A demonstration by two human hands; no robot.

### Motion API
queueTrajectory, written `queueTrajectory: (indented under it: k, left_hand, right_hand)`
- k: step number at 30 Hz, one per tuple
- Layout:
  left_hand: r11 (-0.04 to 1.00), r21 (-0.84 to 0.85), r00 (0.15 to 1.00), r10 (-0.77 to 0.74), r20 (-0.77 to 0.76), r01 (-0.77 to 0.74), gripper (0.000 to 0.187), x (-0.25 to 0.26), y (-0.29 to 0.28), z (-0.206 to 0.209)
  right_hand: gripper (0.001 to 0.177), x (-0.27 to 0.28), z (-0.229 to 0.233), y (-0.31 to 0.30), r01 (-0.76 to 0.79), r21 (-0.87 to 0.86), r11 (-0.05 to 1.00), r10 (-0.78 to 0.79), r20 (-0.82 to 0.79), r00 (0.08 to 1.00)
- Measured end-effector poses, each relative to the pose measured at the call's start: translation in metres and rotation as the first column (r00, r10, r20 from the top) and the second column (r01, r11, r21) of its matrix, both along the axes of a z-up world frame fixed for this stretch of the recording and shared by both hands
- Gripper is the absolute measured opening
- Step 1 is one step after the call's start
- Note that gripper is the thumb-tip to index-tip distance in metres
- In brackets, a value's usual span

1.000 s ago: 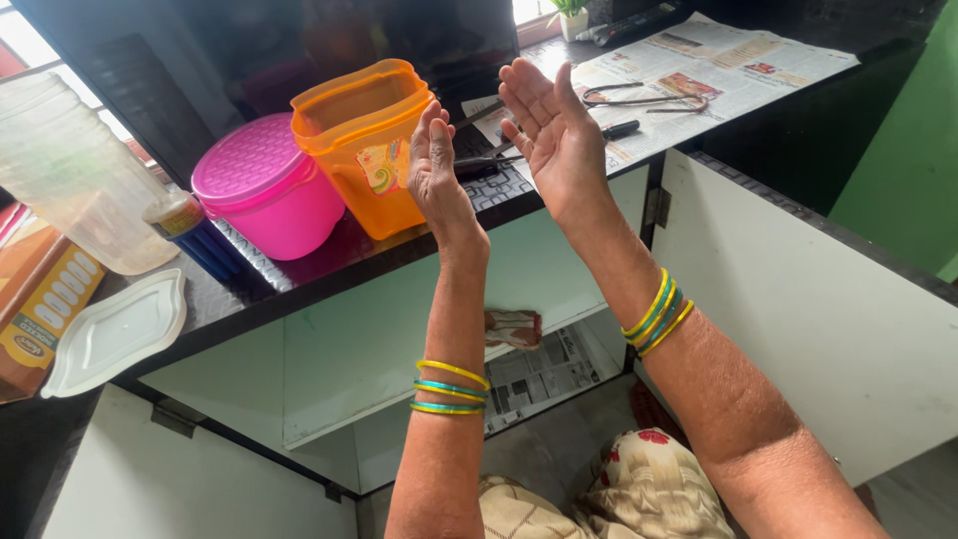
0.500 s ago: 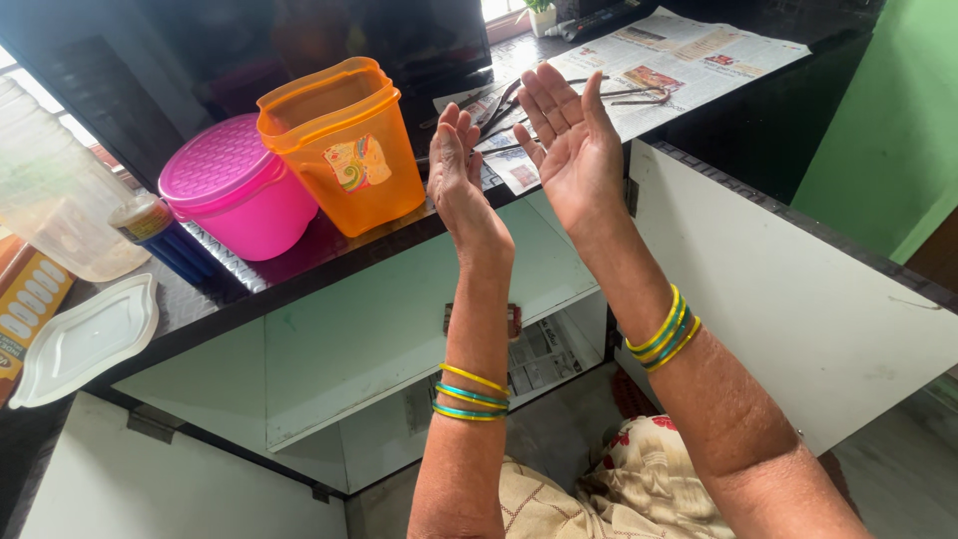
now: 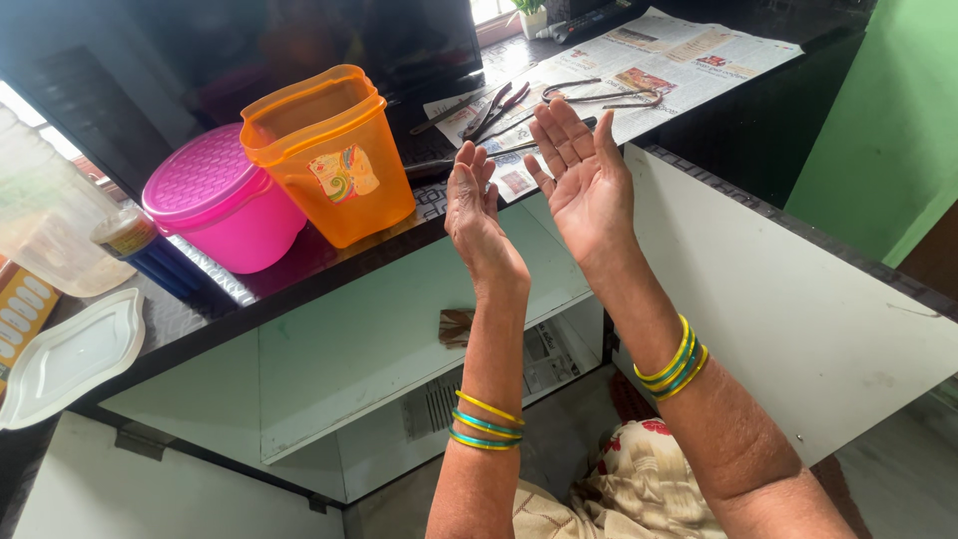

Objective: The person sits on the floor and places various tools, including a screwdriver and pliers, into an orange plastic container. They then secure the container with a white lid and set it aside.

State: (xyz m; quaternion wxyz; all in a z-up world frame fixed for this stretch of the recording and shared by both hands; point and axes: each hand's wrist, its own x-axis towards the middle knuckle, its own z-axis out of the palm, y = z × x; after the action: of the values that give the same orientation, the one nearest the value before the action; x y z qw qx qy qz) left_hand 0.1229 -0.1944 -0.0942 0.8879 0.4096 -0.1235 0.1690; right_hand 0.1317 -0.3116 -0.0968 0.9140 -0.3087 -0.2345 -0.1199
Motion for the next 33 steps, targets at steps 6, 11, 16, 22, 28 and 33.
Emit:
queueTrajectory:
  k: [6,11,16,22,28,33]
  left_hand:
    - [1.000,0.013,1.000,0.013,-0.013,-0.013,0.051,0.012,0.000,-0.002]
    - [0.994,0.091,0.998,0.059,-0.029,-0.056,0.052,0.032,0.003,0.002]
    - [0.990,0.116,0.997,0.072,0.029,-0.075,0.052,0.055,0.007,0.004]
    - [0.984,0.150,0.996,0.093,-0.002,-0.092,0.048,0.088,0.008,0.004]
    - [0.990,0.132,0.999,0.037,0.017,-0.039,0.049,0.130,0.008,0.006]
    - [0.958,0.275,0.996,0.088,0.001,-0.085,0.049,0.163,0.012,0.007]
  right_hand:
    - [0.067,0.018,-0.005,0.004,-0.035,0.038,0.999,0.035,0.001,0.999]
    - [0.068,0.043,-0.004,0.005,-0.019,0.042,0.999,0.020,-0.014,1.000]
    - [0.068,0.068,0.000,0.004,-0.025,0.022,0.999,0.025,-0.012,1.000]
    - [0.071,0.094,0.005,0.005,0.015,-0.031,0.999,-0.016,-0.041,0.999]
    - [0.069,0.127,0.009,0.010,0.019,-0.149,0.989,-0.028,-0.057,0.998]
    - [0.067,0.161,0.010,0.009,0.037,-0.262,0.964,-0.053,-0.054,0.997]
